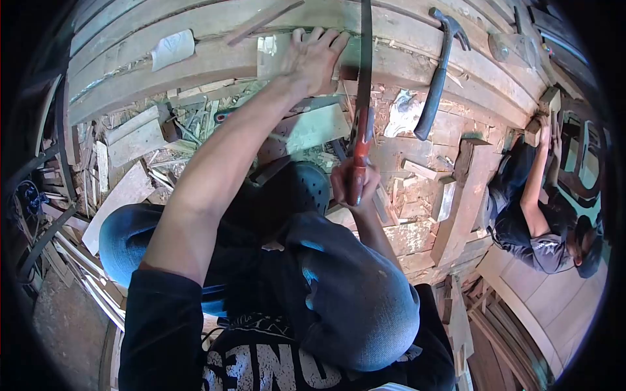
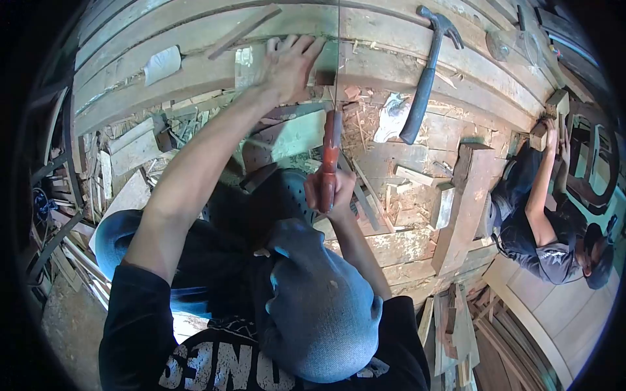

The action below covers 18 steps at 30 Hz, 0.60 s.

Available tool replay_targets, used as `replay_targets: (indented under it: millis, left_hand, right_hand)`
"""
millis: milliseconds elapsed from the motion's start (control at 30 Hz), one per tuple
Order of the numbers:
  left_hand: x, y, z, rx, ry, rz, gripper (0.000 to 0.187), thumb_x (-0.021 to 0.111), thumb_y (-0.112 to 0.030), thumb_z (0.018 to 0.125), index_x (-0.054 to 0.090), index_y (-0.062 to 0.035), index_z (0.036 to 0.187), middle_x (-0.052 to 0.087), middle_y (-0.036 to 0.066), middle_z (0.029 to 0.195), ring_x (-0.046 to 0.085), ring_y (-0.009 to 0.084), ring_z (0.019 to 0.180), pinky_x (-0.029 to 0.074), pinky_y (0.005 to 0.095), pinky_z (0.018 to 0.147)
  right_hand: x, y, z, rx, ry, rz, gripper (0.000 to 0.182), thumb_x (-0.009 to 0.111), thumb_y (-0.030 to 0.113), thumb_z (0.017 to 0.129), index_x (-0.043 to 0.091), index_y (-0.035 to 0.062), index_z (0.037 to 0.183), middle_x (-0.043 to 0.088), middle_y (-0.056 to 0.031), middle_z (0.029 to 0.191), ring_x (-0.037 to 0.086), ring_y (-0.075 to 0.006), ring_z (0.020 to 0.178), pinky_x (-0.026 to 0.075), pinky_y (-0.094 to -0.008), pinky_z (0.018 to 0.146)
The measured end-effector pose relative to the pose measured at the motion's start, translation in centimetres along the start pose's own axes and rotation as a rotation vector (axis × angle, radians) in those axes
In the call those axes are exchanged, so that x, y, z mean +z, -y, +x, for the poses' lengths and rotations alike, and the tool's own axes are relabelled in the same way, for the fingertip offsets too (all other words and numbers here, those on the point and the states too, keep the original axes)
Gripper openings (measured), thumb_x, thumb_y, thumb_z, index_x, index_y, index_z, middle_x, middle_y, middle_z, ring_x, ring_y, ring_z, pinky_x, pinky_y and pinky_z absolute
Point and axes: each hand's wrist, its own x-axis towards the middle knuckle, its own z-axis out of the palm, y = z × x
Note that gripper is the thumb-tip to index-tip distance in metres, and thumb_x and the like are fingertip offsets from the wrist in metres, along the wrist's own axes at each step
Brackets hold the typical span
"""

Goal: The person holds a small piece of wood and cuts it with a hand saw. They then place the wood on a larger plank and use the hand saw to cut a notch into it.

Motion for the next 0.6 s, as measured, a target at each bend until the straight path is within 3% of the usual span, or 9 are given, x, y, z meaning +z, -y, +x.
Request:
replay_targets:
  millis: [67, 100, 133, 233, 300, 333, 400, 433, 600]
  left_hand:
    - [-0.1, -0.1, 0.2, 0.012, -0.044, -0.021, 0.081, 0.074, -0.018, 0.067, 0.038, -0.0089, 0.139, 0.046, 0.009, 0.131, 0.043, 0.0218, 0.120, 0.031, 0.0443, 0.099]
    - [-0.2, 0.0, 0.3, 0.010, -0.024, -0.006, 0.082, 0.074, -0.018, 0.068, 0.037, -0.0090, 0.140, 0.046, 0.009, 0.131, 0.043, 0.0218, 0.120, 0.031, 0.0449, 0.099]
    - [-0.2, 0.2, 0.5, 0.007, -0.007, 0.012, 0.082, 0.074, -0.018, 0.068, 0.037, -0.0091, 0.140, 0.046, 0.009, 0.131, 0.042, 0.0219, 0.121, 0.031, 0.0454, 0.099]
    - [-0.6, 0.0, 0.1, 0.002, -0.018, -0.041, 0.079, 0.073, -0.017, 0.068, 0.038, -0.0090, 0.138, 0.047, 0.008, 0.129, 0.042, 0.0214, 0.121, 0.032, 0.0454, 0.098]
    - [-0.6, -0.2, 0.0, 0.014, -0.070, -0.060, 0.071, 0.068, -0.014, 0.073, 0.040, -0.0089, 0.137, 0.048, 0.008, 0.127, 0.044, 0.0217, 0.118, 0.032, 0.0453, 0.096]
    - [-0.5, -0.3, -0.1, 0.018, -0.066, -0.059, 0.071, 0.068, -0.014, 0.073, 0.040, -0.0089, 0.137, 0.048, 0.008, 0.127, 0.044, 0.0217, 0.118, 0.032, 0.0453, 0.096]
    - [-1.1, 0.2, 0.1, 0.041, -0.003, -0.057, 0.067, 0.064, -0.013, 0.076, 0.039, -0.0093, 0.138, 0.048, 0.008, 0.127, 0.045, 0.0221, 0.117, 0.032, 0.0447, 0.096]
    - [-1.3, 0.0, 0.2, 0.026, 0.027, -0.036, 0.066, 0.062, -0.009, 0.075, 0.039, -0.0088, 0.138, 0.048, 0.009, 0.127, 0.045, 0.0230, 0.117, 0.032, 0.0447, 0.096]
    - [-0.6, 0.1, 0.2, 0.032, 0.003, -0.034, 0.087, 0.077, -0.028, 0.066, 0.035, -0.0077, 0.139, 0.046, 0.009, 0.129, 0.043, 0.0243, 0.120, 0.031, 0.0488, 0.100]
  right_hand:
    - [-0.2, -0.6, -2.6, 0.577, -0.068, 1.313, 0.028, 0.061, 0.002, 0.082, 0.044, 0.0034, 0.060, 0.044, -0.0051, 0.045, 0.046, -0.0114, 0.036, 0.034, -0.0246, 0.034]
    - [0.1, 0.3, -4.3, 0.572, -0.156, 0.937, 0.025, 0.063, 0.000, 0.078, 0.046, 0.0029, 0.060, 0.043, -0.0040, 0.045, 0.045, -0.0104, 0.037, 0.035, -0.0238, 0.035]
    - [0.6, 1.2, -4.0, 0.466, -0.152, 1.605, 0.021, 0.065, -0.005, 0.074, 0.049, 0.0015, 0.062, 0.045, -0.0030, 0.046, 0.045, -0.0091, 0.038, 0.036, -0.0227, 0.037]
    - [0.2, -0.1, -2.8, 0.403, -0.123, 0.820, 0.031, 0.059, 0.020, 0.085, 0.050, 0.0015, 0.062, 0.044, -0.0038, 0.045, 0.043, -0.0107, 0.035, 0.036, -0.0234, 0.035]
    - [0.7, -1.3, 0.6, 0.129, -0.119, 0.045, 0.043, 0.052, 0.035, 0.089, 0.050, 0.0017, 0.061, 0.046, -0.0043, 0.046, 0.043, -0.0106, 0.035, 0.034, -0.0233, 0.035]
    - [0.6, -1.3, -0.2, 0.132, -0.123, 0.046, 0.043, 0.052, 0.035, 0.089, 0.050, 0.0017, 0.061, 0.046, -0.0043, 0.046, 0.043, -0.0106, 0.035, 0.034, -0.0233, 0.035]
    - [0.3, -1.1, -2.5, 0.574, 0.132, 1.341, 0.050, 0.047, 0.042, 0.091, 0.051, 0.0015, 0.062, 0.045, -0.0039, 0.045, 0.042, -0.0108, 0.035, 0.033, -0.0236, 0.034]
    - [0.8, 0.6, -5.0, 0.628, -0.128, 0.934, 0.042, 0.053, 0.033, 0.091, 0.050, 0.0019, 0.063, 0.044, -0.0037, 0.045, 0.042, -0.0099, 0.035, 0.032, -0.0230, 0.033]
    - [0.0, -0.9, -0.5, 0.386, -0.086, 0.923, 0.044, 0.048, 0.034, 0.093, 0.053, 0.0024, 0.063, 0.046, -0.0056, 0.044, 0.039, -0.0125, 0.030, 0.027, -0.0229, 0.030]
